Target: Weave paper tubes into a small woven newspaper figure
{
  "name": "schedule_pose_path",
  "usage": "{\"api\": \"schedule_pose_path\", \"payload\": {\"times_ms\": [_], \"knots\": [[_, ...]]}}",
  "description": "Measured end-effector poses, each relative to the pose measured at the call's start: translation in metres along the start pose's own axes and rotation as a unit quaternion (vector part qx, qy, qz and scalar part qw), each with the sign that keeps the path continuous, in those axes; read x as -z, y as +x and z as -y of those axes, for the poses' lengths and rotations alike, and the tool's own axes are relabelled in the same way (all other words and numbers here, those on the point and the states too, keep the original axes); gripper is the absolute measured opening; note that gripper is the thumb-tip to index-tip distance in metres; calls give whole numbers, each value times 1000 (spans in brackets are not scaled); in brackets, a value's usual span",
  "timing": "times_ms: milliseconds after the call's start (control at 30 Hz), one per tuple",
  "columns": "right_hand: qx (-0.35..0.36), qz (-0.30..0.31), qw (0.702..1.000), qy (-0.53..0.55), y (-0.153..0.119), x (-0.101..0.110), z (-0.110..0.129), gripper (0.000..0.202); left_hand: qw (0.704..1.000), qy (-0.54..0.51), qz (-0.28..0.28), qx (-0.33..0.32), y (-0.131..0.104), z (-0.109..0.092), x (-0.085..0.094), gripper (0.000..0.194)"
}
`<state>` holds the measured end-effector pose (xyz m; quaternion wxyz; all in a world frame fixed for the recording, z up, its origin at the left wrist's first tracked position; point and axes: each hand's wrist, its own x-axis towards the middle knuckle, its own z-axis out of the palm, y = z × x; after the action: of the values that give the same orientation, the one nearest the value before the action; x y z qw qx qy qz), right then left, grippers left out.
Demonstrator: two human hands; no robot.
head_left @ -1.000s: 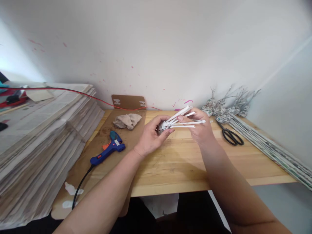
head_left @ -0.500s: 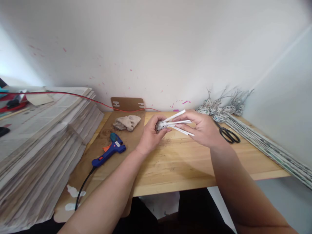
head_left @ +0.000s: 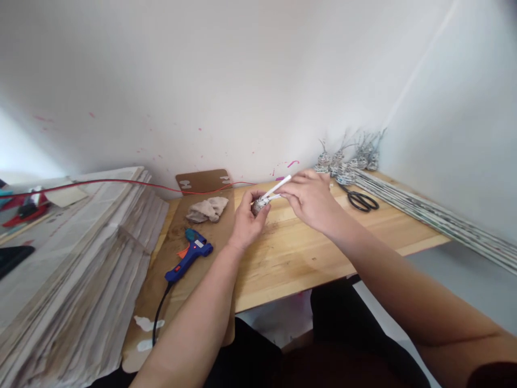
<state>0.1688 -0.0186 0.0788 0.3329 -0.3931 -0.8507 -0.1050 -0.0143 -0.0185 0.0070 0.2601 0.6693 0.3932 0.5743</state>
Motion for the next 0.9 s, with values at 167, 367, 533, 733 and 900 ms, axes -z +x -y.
{"api": "schedule_pose_path", "payload": {"times_ms": [167,367,533,733,900], "knots": [[48,-44,990,-123,6,0,-2,18,1000,13,2,2,0,-1,-2,29],[142,-2,971,-193,10,5,3,27,999,47,-18,5,2,-4,0,30],[194,19,973,-122,8,7,-1,34,997,72,14,-8,3,-4,5,36],[219,17,975,-27,10,-2,-3,31,991,123,49,7,4,-10,13,35],[215,-30,976,2,10,-15,-5,29,989,146,37,9,5,-12,16,35]]}}
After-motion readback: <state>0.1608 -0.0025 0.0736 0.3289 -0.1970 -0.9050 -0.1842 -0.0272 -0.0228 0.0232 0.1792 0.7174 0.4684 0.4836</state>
